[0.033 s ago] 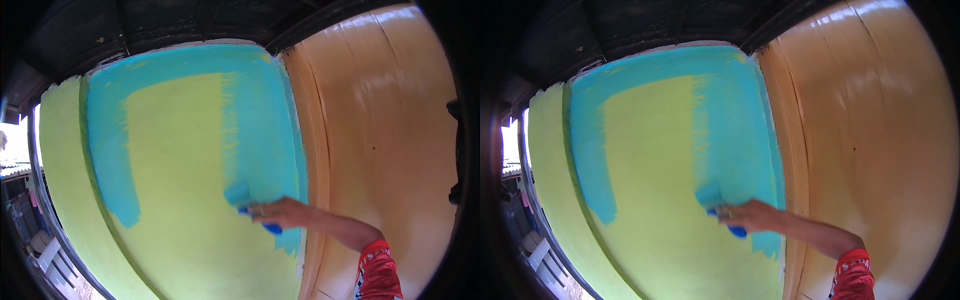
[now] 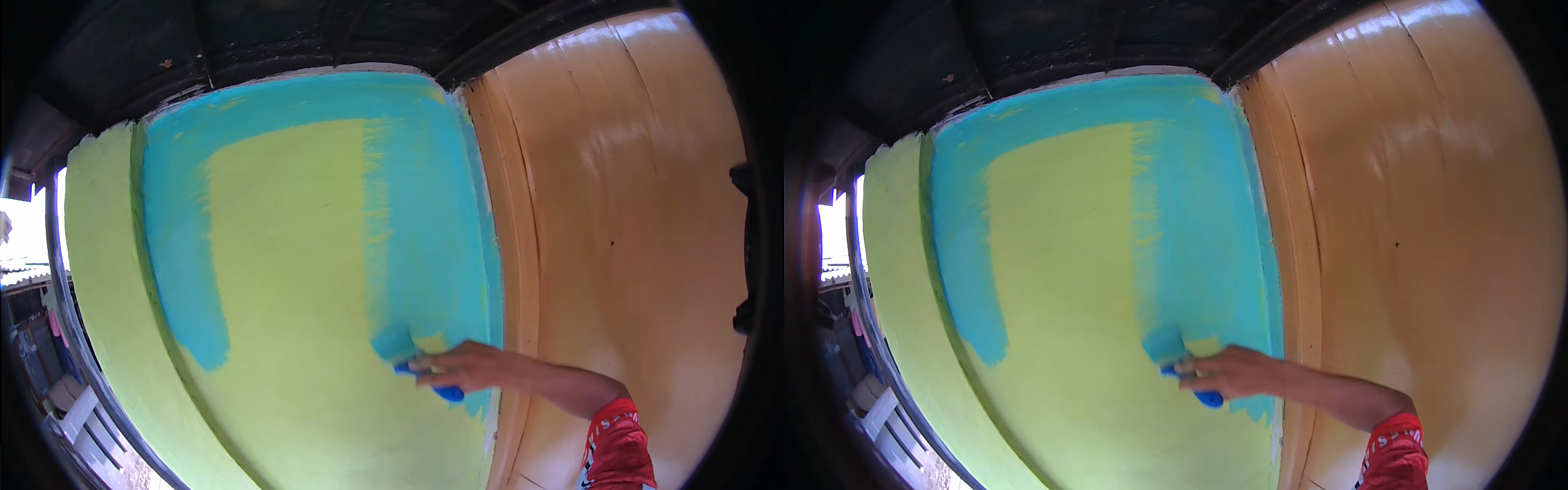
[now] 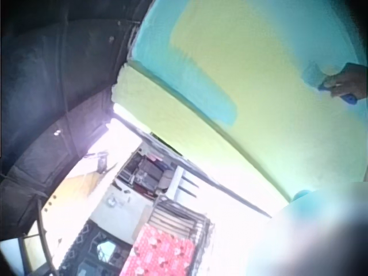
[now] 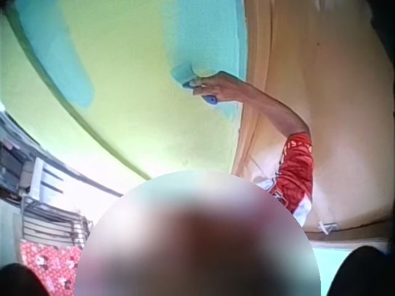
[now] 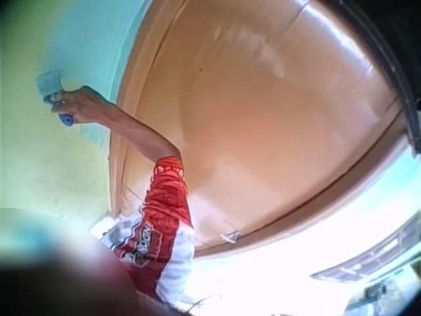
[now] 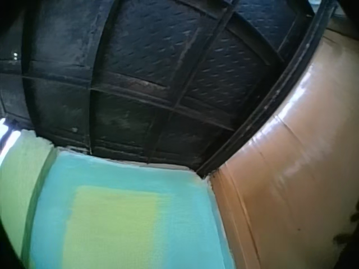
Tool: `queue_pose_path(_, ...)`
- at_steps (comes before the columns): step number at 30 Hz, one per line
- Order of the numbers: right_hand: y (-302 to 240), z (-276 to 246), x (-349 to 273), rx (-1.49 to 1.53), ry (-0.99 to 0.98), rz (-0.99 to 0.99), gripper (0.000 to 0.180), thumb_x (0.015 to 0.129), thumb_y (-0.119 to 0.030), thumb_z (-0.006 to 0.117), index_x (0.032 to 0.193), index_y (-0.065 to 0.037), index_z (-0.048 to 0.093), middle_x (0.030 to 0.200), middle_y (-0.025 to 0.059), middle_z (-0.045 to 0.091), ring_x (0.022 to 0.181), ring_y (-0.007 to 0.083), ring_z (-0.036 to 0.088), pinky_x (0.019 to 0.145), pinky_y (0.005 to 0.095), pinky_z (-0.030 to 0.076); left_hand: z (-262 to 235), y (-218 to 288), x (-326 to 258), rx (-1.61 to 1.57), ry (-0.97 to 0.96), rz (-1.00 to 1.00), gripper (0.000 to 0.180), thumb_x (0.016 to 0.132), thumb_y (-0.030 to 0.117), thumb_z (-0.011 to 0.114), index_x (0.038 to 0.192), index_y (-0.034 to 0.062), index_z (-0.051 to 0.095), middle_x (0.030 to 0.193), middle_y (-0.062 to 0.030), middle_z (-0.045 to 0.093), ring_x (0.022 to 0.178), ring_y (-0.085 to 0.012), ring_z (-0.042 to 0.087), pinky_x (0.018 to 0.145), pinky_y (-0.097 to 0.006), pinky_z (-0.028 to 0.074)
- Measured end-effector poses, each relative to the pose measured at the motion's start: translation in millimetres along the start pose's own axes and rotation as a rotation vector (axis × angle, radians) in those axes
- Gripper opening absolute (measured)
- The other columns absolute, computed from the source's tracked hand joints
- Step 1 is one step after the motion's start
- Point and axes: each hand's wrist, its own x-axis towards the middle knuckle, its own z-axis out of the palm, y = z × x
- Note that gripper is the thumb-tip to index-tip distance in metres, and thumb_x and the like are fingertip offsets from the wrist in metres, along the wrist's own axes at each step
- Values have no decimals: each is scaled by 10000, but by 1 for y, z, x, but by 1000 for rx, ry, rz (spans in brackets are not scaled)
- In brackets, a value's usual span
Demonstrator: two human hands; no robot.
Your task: The person paints a wall with turquoise paint using a brush and a small container. They work along the base of the wall and then move to paint a door frame, applying paint in steady strokes.
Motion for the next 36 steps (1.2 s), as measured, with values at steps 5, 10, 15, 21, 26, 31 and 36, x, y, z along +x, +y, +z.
queue_pose_path(5, 27, -25, 17, 343, -38, 330, 262, 927, -162, 739, 1184, -209, 738, 1050, 45, 777, 801, 247, 741, 711, 366, 605, -19, -1, 23, 9, -17, -6, 441, 1071, 384, 418, 1268, 30, 592, 1170, -194, 670, 1025, -380, 678, 835, -476, 608)
queue_pose_path(10, 127, -137, 112, 45, 499, 348, 206, 919, -161, 745, 1123, -147, 767, 1004, 92, 783, 791, 214, 734, 774, 321, 559, -29, -6, 35, -198, -404, 7, 463, 1070, 398, 410, 1276, 22, 588, 1166, -205, 668, 990, -388, 685, 784, -460, 612)
queue_pose_path(15, 178, -167, 153, -347, 707, 348, 231, 893, -173, 744, 1122, -185, 769, 1010, 124, 772, 769, 283, 740, 718, 357, 587, -21, -6, 19, -308, -484, -116, 453, 1071, 395, 418, 1274, 29, 591, 1164, -209, 667, 982, -391, 689, 784, -455, 620)
queue_pose_path(21, 66, -33, 79, -489, 179, 79, 489, 841, -207, 750, 1314, -232, 629, 1442, 77, 623, 986, 200, 745, 621, 367, 601, -15, -3, 16, -90, -219, -7, 458, 1072, 402, 416, 1281, 35, 591, 1172, -203, 667, 997, -387, 689, 816, -462, 623)
queue_pose_path(26, -13, 10, 38, 290, -289, 80, 409, 878, -123, 719, 1272, -223, 677, 1297, 23, 702, 852, 253, 744, 711, 380, 628, -13, -3, 15, 20, -163, 37, 462, 1073, 408, 414, 1287, 39, 591, 1179, -198, 668, 1009, -384, 689, 842, -469, 625)
queue_pose_path(31, 77, -76, 113, 303, 81, 480, 192, 966, -223, 747, 1133, -128, 753, 1031, 55, 783, 879, 142, 714, 836, 330, 567, -12, -2, 18, 83, -224, 59, 481, 1074, 429, 411, 1294, 41, 591, 1203, -188, 666, 1041, -371, 686, 902, -484, 617)
queue_pose_path(36, 154, -162, 185, -207, 649, 445, 175, 933, -140, 735, 1106, -127, 757, 1020, 97, 774, 790, 173, 710, 728, 306, 560, -31, -7, 19, -218, -558, -10, 463, 1076, 400, 410, 1289, 30, 590, 1203, -202, 662, 1030, -387, 685, 844, -466, 620)
